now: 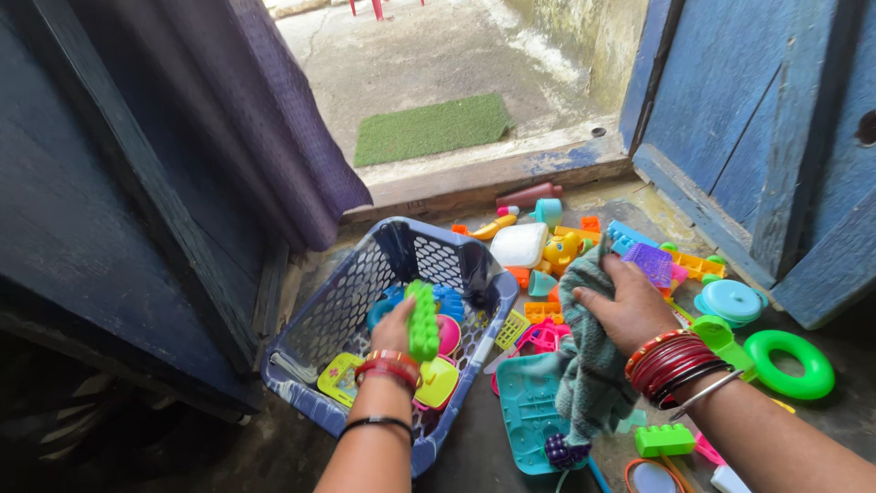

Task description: The person sits on the floor and wipes various colorful plastic toys with a cloth. They pick up items one by one from a pile, wipe them, and place them into a blue plastic basket. The toys include a toy phone, a plastic cup, and a toy resembling a bunch of grapes.

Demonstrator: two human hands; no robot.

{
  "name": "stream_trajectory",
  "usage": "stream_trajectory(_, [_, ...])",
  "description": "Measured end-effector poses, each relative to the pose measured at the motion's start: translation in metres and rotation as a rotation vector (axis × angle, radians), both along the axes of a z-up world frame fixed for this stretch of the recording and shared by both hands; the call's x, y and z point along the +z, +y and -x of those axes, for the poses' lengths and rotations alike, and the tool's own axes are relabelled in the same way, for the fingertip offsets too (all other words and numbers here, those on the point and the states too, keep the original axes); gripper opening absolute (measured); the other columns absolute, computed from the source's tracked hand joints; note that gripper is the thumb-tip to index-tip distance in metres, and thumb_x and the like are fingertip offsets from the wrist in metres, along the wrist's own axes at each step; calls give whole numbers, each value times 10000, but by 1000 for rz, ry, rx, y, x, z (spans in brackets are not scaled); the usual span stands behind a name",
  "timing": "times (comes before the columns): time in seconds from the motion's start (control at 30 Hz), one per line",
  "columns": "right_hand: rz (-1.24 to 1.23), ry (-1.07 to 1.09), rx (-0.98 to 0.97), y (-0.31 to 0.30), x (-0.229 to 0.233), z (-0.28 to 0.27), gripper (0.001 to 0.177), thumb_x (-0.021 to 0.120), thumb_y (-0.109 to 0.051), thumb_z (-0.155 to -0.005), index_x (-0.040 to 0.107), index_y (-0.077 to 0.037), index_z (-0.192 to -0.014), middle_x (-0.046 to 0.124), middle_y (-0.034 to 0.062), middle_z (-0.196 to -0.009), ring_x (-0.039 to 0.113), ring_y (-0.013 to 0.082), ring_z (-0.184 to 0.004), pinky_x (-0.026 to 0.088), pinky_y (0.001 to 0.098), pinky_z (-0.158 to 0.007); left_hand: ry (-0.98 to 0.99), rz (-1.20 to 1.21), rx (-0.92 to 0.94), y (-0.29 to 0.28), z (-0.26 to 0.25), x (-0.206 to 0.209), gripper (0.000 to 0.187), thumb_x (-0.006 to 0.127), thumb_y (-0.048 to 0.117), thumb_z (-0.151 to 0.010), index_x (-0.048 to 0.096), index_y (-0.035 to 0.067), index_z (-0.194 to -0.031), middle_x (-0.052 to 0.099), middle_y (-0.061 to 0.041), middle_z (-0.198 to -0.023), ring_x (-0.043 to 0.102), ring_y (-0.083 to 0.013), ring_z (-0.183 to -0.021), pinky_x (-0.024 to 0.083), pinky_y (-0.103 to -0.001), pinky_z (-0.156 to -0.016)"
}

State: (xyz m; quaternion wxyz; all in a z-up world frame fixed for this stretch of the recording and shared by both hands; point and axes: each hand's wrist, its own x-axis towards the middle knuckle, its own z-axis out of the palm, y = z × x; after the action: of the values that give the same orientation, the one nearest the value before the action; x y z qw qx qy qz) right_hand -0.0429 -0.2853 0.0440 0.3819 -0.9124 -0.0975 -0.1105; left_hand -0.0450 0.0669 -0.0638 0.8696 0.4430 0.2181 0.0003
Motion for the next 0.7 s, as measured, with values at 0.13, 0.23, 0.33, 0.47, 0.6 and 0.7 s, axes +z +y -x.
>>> stream_trajectory(0.13, [14,105,55,17,-7,9,584,740,-365,-826,618,-32,-1290,670,216,-1198,651,362,-1154,497,427,-992,235,66,251,26,35,-63,313,691,190,-899,691,-34,-1118,740,-161,-916,713,-295,-694,599,-449,-597])
stream_trajectory(0.23, [51,93,94,30,-14,13,616,750,-370,-820,607,-9,-1298,662,223,-1213,647,366,-1162,494,426,-991,315,-45,281,56,34,-98,312,713,170,-907,687,-61,-1115,716,-173,-966,703,-309,-738,593,-461,-617])
stream_trajectory(0.33, [64,79,114,35,-16,18,668,767,-364,-812,578,16,-1328,646,236,-1233,635,365,-1168,482,426,-989,357,-268,269,73,33,-136,314,727,143,-901,648,-60,-1128,700,-195,-1019,705,-318,-806,589,-475,-684])
stream_trajectory(0.47, [26,239,77,37,-9,24,697,770,-363,-797,565,0,-1355,688,193,-1219,693,290,-1137,520,381,-979,445,-512,255,66,48,-163,441,731,59,-872,572,-51,-1268,715,-230,-1092,716,-339,-905,568,-479,-796])
stream_trajectory(0.6, [-30,225,131,37,-3,30,713,769,-334,-802,531,26,-1369,692,189,-1215,694,272,-1131,517,366,-964,599,-657,192,52,58,-166,573,725,59,-901,468,-15,-1408,669,-229,-1202,691,-317,-1039,536,-435,-920])
stream_trajectory(0.7, [51,220,116,38,0,34,691,774,-335,-805,554,26,-1352,691,197,-1200,688,274,-1133,513,368,-972,621,-507,240,41,64,-154,559,515,14,-965,370,63,-1502,600,-204,-1292,672,-326,-1109,543,-480,-939])
